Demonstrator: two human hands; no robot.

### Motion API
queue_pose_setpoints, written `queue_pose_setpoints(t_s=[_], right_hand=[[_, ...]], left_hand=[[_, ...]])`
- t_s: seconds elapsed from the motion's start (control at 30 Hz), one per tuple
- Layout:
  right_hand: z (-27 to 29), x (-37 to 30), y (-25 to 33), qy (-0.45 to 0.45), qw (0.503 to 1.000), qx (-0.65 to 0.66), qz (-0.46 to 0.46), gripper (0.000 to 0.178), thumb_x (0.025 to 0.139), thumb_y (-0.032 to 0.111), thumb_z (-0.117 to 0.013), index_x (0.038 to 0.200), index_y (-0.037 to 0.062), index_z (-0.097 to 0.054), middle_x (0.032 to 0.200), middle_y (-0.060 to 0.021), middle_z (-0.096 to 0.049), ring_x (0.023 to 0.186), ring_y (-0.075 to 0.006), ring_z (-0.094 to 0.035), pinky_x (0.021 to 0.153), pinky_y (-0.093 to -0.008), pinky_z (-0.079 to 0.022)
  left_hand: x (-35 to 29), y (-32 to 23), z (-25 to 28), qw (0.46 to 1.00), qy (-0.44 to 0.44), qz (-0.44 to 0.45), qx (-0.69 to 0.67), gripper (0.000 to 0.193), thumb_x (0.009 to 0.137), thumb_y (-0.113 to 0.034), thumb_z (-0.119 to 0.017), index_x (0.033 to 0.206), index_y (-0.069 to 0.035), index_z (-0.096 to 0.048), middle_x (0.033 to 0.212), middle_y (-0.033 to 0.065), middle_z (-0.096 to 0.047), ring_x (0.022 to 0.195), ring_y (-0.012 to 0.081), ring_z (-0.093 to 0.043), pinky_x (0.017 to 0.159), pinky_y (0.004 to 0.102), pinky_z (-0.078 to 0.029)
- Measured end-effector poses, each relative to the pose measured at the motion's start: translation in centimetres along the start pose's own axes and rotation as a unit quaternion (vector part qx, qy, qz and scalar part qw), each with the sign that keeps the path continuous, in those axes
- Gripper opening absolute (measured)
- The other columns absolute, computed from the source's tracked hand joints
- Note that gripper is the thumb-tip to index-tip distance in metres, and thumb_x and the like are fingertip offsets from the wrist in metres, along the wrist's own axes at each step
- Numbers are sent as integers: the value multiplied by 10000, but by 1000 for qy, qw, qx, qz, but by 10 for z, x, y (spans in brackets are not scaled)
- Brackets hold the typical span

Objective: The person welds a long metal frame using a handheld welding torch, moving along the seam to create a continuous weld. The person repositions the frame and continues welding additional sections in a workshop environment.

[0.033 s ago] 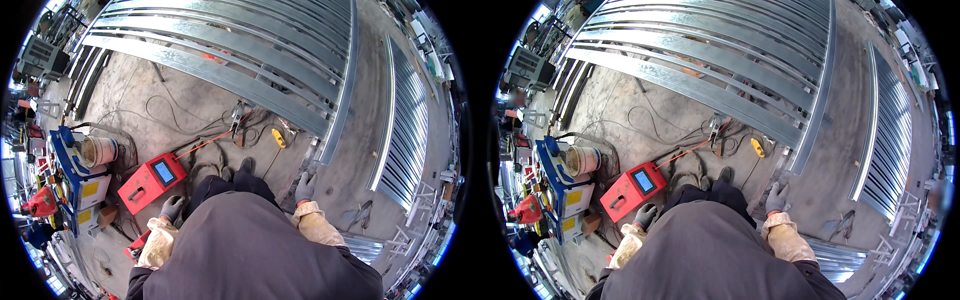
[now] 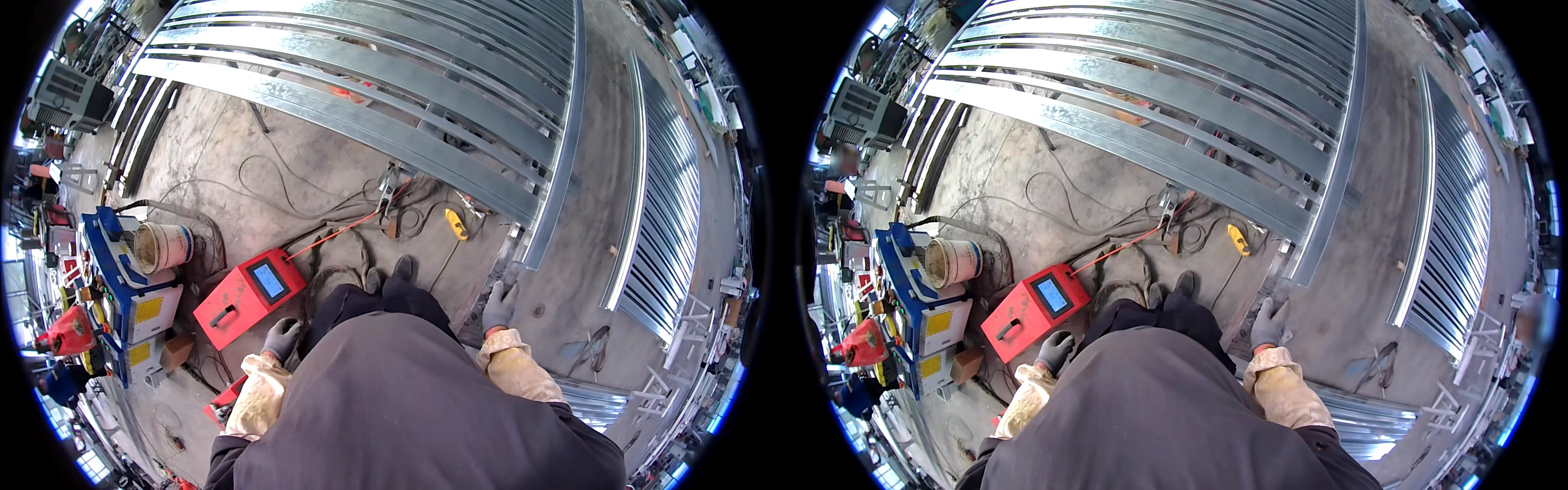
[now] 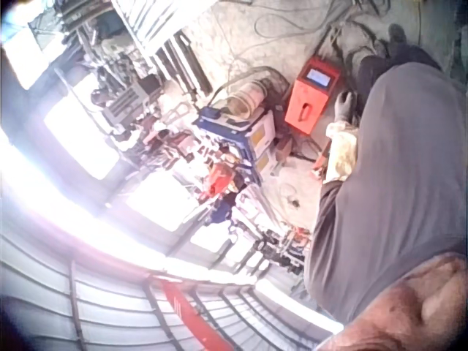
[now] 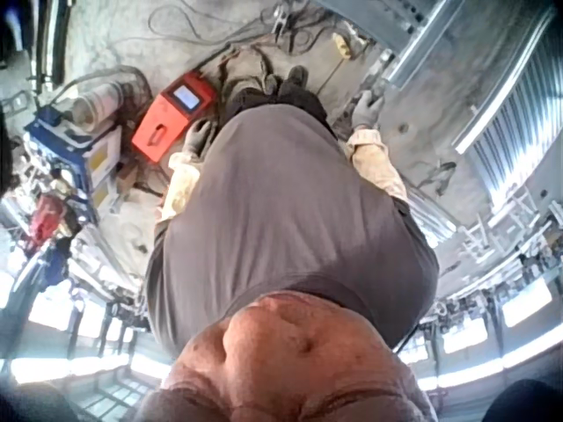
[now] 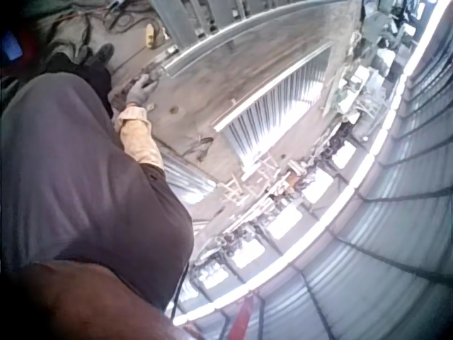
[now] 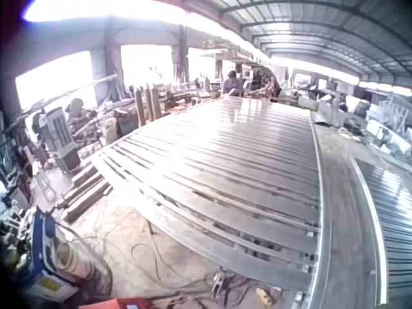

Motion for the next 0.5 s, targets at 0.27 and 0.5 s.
queue_pose_setpoints(t_s=[0.27, 0.5], right_hand=[[6, -4, 26, 19, 1000, 7, 8, 707, 957, 376, -512, 1452, -79, -294, 1480, -295, -353, 1384, -394, -344, 1135, -397, -286], [2, 5, 6, -31, 998, -56, -3, 667, 938, 372, -531, 1431, -41, -353, 1400, -293, -450, 1284, -423, -455, 1065, -429, -375]], left_hand=[[19, -80, -7, 996, 75, 16, 37, 361, 911, -221, -650, 1159, 37, -607, 945, 107, -693, 824, 169, -650, 735, 297, -521], [95, -57, 20, 996, 32, -71, 35, 406, 910, -273, -656, 1188, 19, -614, 1066, 148, -695, 1002, 205, -659, 867, 320, -511]])
Point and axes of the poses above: each hand's wrist, its own x-axis towards the middle knuckle, its own z-axis out of the back of the hand, y = z × x, the point moved 5 cm from there along x, towards the middle knuckle
